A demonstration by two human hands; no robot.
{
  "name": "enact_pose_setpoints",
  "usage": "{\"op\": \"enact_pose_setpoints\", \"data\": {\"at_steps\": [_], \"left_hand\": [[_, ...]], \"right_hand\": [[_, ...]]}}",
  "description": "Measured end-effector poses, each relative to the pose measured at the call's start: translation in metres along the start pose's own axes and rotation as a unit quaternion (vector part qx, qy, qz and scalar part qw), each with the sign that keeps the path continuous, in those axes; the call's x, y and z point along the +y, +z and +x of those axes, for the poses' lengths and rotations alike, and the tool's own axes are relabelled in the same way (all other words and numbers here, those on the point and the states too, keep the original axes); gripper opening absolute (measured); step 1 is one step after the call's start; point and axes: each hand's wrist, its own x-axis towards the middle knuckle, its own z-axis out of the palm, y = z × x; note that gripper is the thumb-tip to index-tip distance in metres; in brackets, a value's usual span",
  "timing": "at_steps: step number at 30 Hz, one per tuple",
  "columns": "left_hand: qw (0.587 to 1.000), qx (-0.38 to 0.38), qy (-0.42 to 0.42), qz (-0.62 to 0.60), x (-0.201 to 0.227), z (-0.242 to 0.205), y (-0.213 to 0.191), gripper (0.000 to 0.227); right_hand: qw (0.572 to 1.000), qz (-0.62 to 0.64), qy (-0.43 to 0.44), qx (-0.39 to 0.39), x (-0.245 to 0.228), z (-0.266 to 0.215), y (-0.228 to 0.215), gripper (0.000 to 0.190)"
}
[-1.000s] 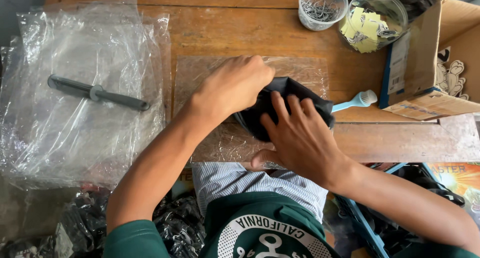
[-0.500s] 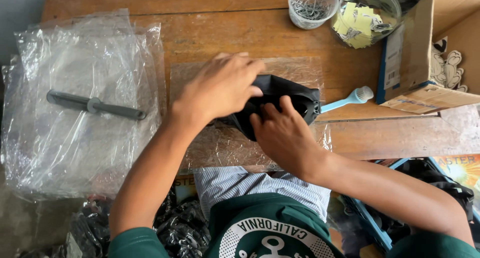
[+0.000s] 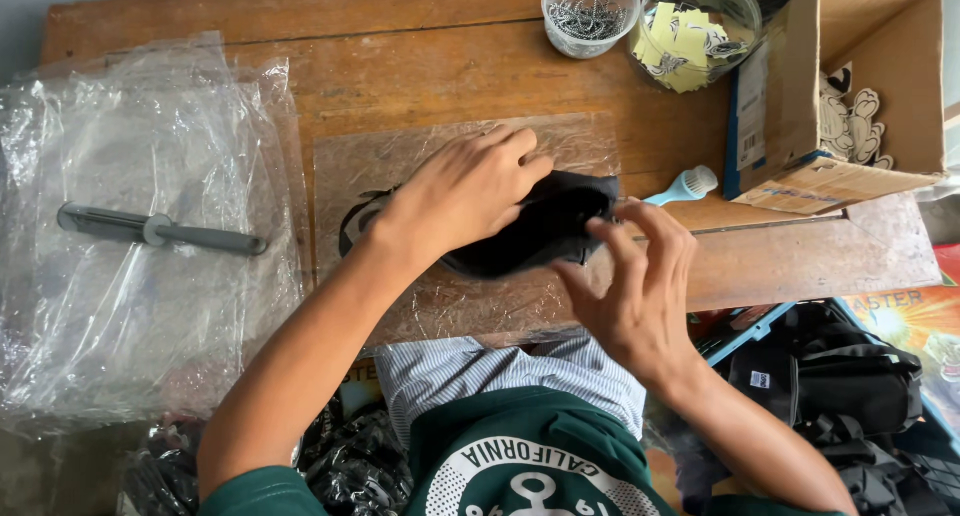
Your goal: The person assembles a keychain by attaching a metal chain to a bear-shaped keychain piece and then attaching it to a small black pouch. They then place the pouch into a clear plastic bag and set it aside.
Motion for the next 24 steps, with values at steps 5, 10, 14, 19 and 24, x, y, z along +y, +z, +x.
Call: {"op": "enact_pose_setpoints", "data": {"at_steps": [5, 10, 14, 19, 24], "left_hand": [[0.996, 0.076, 0.045, -0.013, 0.003, -0.002, -0.010, 0.005], [0.996, 0.074, 0.037, -0.034, 0.006, -0.008, -0.015, 0.010], [0.996, 0.083, 0.020, -0.037, 0.006, -0.009, -0.018, 0.012], [0.995, 0.091, 0.016, -0.032, 0.012, -0.006, -0.015, 0.013], [0.991, 0.038, 0.009, -0.130, 0.029, -0.016, -0.043, 0.054]], "right_hand": [[0.999, 0.004, -0.021, 0.042, 0.018, -0.015, 0.018, 0.035], [0.998, 0.017, -0.007, 0.063, 0.014, -0.001, 0.013, 0.035], [0.997, -0.012, -0.070, 0.017, 0.014, -0.002, 0.010, 0.025], [0.986, -0.033, -0.147, -0.074, 0.007, 0.006, 0.000, 0.031], [0.979, -0.075, -0.160, -0.106, 0.019, 0.003, 0.003, 0.025]]}}
